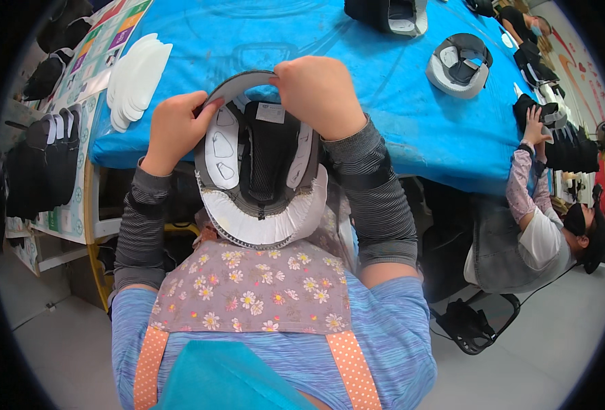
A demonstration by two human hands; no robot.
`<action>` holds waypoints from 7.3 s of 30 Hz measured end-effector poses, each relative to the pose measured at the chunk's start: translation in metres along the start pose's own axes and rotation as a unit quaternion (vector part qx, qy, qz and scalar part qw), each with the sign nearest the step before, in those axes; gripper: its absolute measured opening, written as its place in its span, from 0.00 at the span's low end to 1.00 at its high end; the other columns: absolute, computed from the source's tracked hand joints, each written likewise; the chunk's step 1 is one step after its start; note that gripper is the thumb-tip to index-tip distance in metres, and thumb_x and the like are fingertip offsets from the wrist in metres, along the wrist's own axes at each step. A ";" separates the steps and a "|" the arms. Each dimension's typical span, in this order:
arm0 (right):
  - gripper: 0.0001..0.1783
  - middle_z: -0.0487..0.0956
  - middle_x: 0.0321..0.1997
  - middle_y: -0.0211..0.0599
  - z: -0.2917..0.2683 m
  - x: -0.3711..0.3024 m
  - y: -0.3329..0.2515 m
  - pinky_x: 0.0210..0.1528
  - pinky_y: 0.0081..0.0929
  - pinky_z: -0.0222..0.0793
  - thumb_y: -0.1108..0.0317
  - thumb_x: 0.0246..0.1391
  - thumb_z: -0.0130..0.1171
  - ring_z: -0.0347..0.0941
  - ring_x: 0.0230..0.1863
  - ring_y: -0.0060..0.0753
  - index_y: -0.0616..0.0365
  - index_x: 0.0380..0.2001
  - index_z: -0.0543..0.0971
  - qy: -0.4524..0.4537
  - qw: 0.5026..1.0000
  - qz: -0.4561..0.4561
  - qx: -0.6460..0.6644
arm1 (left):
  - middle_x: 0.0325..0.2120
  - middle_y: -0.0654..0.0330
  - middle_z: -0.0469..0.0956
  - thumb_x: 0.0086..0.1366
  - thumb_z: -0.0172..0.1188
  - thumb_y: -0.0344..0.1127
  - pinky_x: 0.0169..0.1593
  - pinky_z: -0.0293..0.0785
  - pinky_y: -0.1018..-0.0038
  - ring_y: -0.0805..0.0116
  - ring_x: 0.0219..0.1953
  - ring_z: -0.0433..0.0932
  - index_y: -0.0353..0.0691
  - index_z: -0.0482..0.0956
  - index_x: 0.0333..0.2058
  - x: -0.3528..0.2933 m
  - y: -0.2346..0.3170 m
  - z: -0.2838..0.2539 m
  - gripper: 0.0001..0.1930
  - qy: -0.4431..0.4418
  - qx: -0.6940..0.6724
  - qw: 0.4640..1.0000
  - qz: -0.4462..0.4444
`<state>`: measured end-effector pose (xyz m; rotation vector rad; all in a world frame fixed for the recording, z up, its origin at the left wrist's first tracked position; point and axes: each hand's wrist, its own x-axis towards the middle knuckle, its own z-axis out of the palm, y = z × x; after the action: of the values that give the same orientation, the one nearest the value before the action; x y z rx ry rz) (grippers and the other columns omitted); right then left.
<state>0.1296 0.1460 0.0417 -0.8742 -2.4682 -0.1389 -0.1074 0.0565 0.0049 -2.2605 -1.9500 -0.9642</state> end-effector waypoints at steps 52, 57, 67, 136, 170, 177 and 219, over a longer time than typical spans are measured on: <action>0.06 0.83 0.29 0.46 -0.014 0.013 0.040 0.34 0.39 0.79 0.71 0.47 0.62 0.83 0.32 0.48 0.60 0.29 0.84 -0.095 0.995 -0.003 -0.012 | 0.40 0.54 0.84 0.60 0.70 0.31 0.43 0.80 0.74 0.70 0.38 0.83 0.33 0.82 0.49 0.048 0.048 -0.023 0.18 -0.093 -0.129 0.987 0.000; 0.07 0.84 0.30 0.46 -0.019 0.014 0.041 0.36 0.39 0.79 0.69 0.48 0.62 0.83 0.34 0.48 0.58 0.30 0.84 -0.145 0.989 0.039 0.001 | 0.36 0.55 0.83 0.58 0.71 0.33 0.37 0.78 0.73 0.66 0.33 0.82 0.34 0.83 0.45 0.061 0.050 -0.023 0.17 -0.107 -0.061 0.991 0.049; 0.10 0.84 0.32 0.45 -0.015 0.016 0.048 0.38 0.41 0.79 0.62 0.51 0.66 0.83 0.35 0.48 0.56 0.34 0.85 -0.159 0.985 0.057 0.028 | 0.25 0.53 0.75 0.57 0.70 0.33 0.32 0.71 0.69 0.58 0.26 0.76 0.33 0.77 0.31 0.074 0.053 -0.014 0.12 -0.101 0.023 0.984 0.146; 0.08 0.79 0.31 0.44 -0.050 -0.047 0.016 0.36 0.42 0.71 0.69 0.51 0.66 0.77 0.36 0.51 0.60 0.29 0.76 0.049 0.970 0.143 0.189 | 0.26 0.52 0.76 0.59 0.67 0.32 0.32 0.70 0.62 0.52 0.28 0.76 0.34 0.78 0.29 0.021 0.059 -0.020 0.08 0.045 -0.063 0.996 0.040; 0.10 0.79 0.34 0.47 -0.045 -0.051 0.000 0.36 0.43 0.71 0.72 0.50 0.66 0.77 0.37 0.54 0.60 0.35 0.76 0.070 0.939 0.203 0.267 | 0.33 0.53 0.76 0.55 0.70 0.31 0.36 0.71 0.66 0.58 0.32 0.76 0.33 0.83 0.41 0.014 0.064 -0.023 0.15 -0.023 -0.141 0.987 -0.079; 0.14 0.80 0.27 0.46 -0.040 -0.049 0.001 0.31 0.43 0.72 0.58 0.54 0.64 0.79 0.31 0.51 0.58 0.23 0.82 0.011 0.981 0.191 0.035 | 0.30 0.35 0.78 0.69 0.55 0.45 0.39 0.72 0.51 0.35 0.35 0.76 0.30 0.82 0.36 0.019 0.052 -0.023 0.20 -0.159 -0.041 0.982 -0.094; 0.25 0.75 0.42 0.39 -0.038 -0.052 -0.023 0.38 0.22 0.69 0.58 0.73 0.36 0.73 0.37 0.27 0.67 0.36 0.77 0.101 0.646 0.063 0.754 | 0.46 0.56 0.83 0.65 0.61 0.26 0.51 0.77 0.71 0.67 0.48 0.81 0.32 0.78 0.51 -0.012 0.025 0.001 0.16 0.182 -0.455 0.871 -0.035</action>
<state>0.1662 0.0889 0.0499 -0.1606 -1.4007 1.5359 -0.0846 0.0407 0.0082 -2.0316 -1.5704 -2.5135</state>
